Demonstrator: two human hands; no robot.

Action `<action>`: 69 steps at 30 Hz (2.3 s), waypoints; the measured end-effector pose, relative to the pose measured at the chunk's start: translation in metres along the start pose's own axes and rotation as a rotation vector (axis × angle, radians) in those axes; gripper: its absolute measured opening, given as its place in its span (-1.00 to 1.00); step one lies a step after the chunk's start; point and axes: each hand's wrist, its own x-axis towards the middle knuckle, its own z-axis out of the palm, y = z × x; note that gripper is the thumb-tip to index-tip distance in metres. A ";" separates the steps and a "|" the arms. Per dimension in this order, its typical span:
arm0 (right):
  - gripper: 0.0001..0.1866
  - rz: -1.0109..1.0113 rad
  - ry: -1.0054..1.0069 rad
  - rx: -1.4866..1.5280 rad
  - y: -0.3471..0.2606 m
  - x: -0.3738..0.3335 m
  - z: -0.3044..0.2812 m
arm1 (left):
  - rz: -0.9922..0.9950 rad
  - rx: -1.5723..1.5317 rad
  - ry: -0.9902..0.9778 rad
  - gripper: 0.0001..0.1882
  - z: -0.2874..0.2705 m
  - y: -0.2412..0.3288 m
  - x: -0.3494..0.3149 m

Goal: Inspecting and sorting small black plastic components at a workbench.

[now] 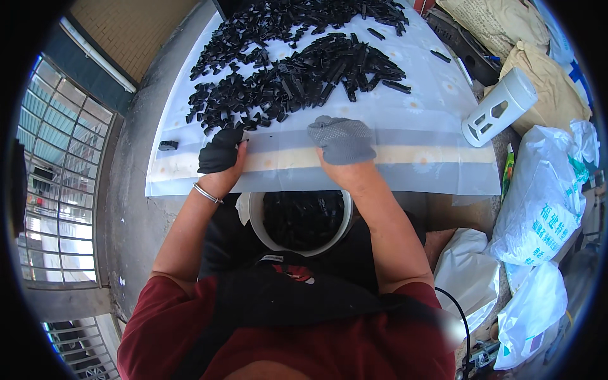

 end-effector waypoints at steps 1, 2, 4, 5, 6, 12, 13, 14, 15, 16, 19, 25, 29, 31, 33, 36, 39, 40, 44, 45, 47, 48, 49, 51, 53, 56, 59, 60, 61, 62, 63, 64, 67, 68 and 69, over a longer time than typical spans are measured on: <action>-0.78 0.085 -0.086 0.128 -0.010 0.001 -0.003 | 0.044 -0.092 0.039 -0.83 -0.005 0.007 -0.001; -0.78 0.087 -0.085 0.126 -0.016 -0.003 0.000 | 0.055 -0.166 0.030 -0.83 -0.010 0.017 -0.002; -0.74 0.065 0.064 0.485 -0.026 -0.009 0.008 | 0.119 -0.244 0.057 -0.83 -0.018 0.036 -0.005; -0.74 0.065 0.067 0.483 -0.030 -0.011 0.008 | 0.182 -0.324 0.082 -0.82 -0.021 0.044 -0.004; -0.72 0.058 0.036 0.544 -0.033 -0.012 0.009 | 0.185 -0.325 0.083 -0.82 -0.025 0.049 -0.003; -0.68 0.084 -0.081 0.744 -0.035 -0.016 0.007 | 0.260 -0.420 -0.059 -0.79 -0.033 0.058 -0.003; -0.69 0.066 -0.072 0.730 -0.035 -0.016 0.006 | 0.152 -0.532 -0.092 -0.79 -0.032 0.058 -0.005; -0.70 0.049 -0.063 0.716 -0.035 -0.016 0.004 | 0.044 -0.643 -0.125 -0.80 -0.030 0.058 -0.006; -0.70 0.050 -0.063 0.715 -0.035 -0.016 0.002 | 0.045 -0.644 -0.126 -0.80 -0.028 0.059 -0.008; -0.71 0.017 -0.033 0.642 -0.036 -0.015 0.000 | -0.107 -0.896 -0.169 -0.82 -0.027 0.061 -0.010; -0.73 -0.026 0.106 0.542 -0.040 -0.019 0.004 | -0.464 -1.326 -0.237 -0.77 -0.024 0.066 -0.013; -0.78 -0.174 0.195 0.422 -0.049 -0.013 -0.002 | -0.781 -1.571 -0.318 -0.60 -0.017 0.077 -0.013; -0.72 -0.138 -0.063 0.340 -0.037 -0.015 -0.016 | -0.863 -1.553 -0.282 -0.59 -0.024 0.069 -0.008; -0.72 -0.084 -0.082 0.410 -0.036 -0.016 -0.020 | -0.673 -1.311 -0.403 -0.58 -0.024 0.057 -0.010; -0.72 -0.021 -0.101 0.476 -0.036 -0.017 -0.020 | -0.621 -1.310 -0.413 -0.58 -0.025 0.054 -0.010; -0.80 -0.122 -0.034 0.352 -0.038 -0.016 -0.021 | -0.493 -1.222 -0.406 -0.56 -0.027 0.051 -0.008; -0.82 -0.115 -0.082 0.270 -0.040 -0.016 -0.030 | -0.408 -1.127 -0.431 -0.55 -0.034 0.052 -0.004; -0.78 -0.112 -0.110 0.297 -0.038 -0.018 -0.030 | -0.400 -1.116 -0.471 -0.55 -0.037 0.053 -0.002; -0.76 -0.208 -0.143 0.165 -0.037 -0.016 -0.025 | -0.403 -1.052 -0.501 -0.58 -0.039 0.054 0.001; -0.76 -0.209 -0.144 0.167 -0.039 -0.017 -0.021 | -0.308 -0.948 -0.412 -0.60 -0.035 0.055 0.000; -0.83 -0.194 -0.057 0.144 -0.042 -0.018 -0.011 | -0.214 -0.844 -0.325 -0.62 -0.033 0.060 0.001; -0.83 -0.193 -0.058 0.143 -0.045 -0.018 -0.007 | -0.180 -0.753 -0.272 -0.64 -0.036 0.066 0.003; -0.86 -0.199 -0.001 0.167 -0.048 -0.018 -0.004 | -0.147 -0.661 -0.218 -0.66 -0.038 0.068 0.003; -0.89 -0.204 0.059 0.189 -0.053 -0.019 0.005 | -0.156 -0.677 -0.246 -0.66 -0.041 0.069 0.001; -0.88 -0.291 0.071 0.205 -0.057 -0.020 0.012 | -0.166 -0.692 -0.271 -0.67 -0.043 0.069 -0.005; -0.81 -0.239 -0.171 0.368 -0.060 -0.013 0.005 | -0.216 -0.700 -0.249 -0.68 -0.042 0.059 -0.015; -0.70 -0.127 -0.199 0.224 -0.043 0.003 -0.005 | -0.200 -0.582 -0.451 -0.69 -0.048 0.043 -0.015; -0.64 -0.003 -0.126 0.157 -0.034 0.014 -0.001 | -0.111 -0.579 -0.452 -0.66 -0.045 0.037 -0.017; -0.59 0.120 -0.053 0.092 -0.025 0.030 0.003 | -0.114 -0.577 -0.445 -0.66 -0.046 0.033 -0.016; -0.56 0.159 -0.058 0.002 -0.018 0.052 0.003 | -0.070 -0.502 -0.517 -0.64 -0.048 0.029 -0.014; -0.53 0.201 -0.058 -0.090 -0.011 0.074 0.002 | -0.018 -0.426 -0.589 -0.61 -0.050 0.027 -0.012; -0.53 0.212 -0.052 -0.099 -0.002 0.088 0.010 | -0.039 -0.382 -0.458 -0.56 -0.048 0.027 -0.009; -0.60 0.225 0.001 -0.206 0.011 0.100 0.041 | -0.127 -0.182 -0.133 -0.69 -0.021 0.004 0.003; -0.65 0.184 -0.008 -0.190 0.007 0.098 0.042 | -0.135 -0.182 -0.128 -0.69 -0.015 -0.002 0.008; -0.69 0.146 -0.017 -0.177 0.004 0.095 0.042 | -0.123 -0.141 -0.064 -0.73 -0.010 -0.007 0.014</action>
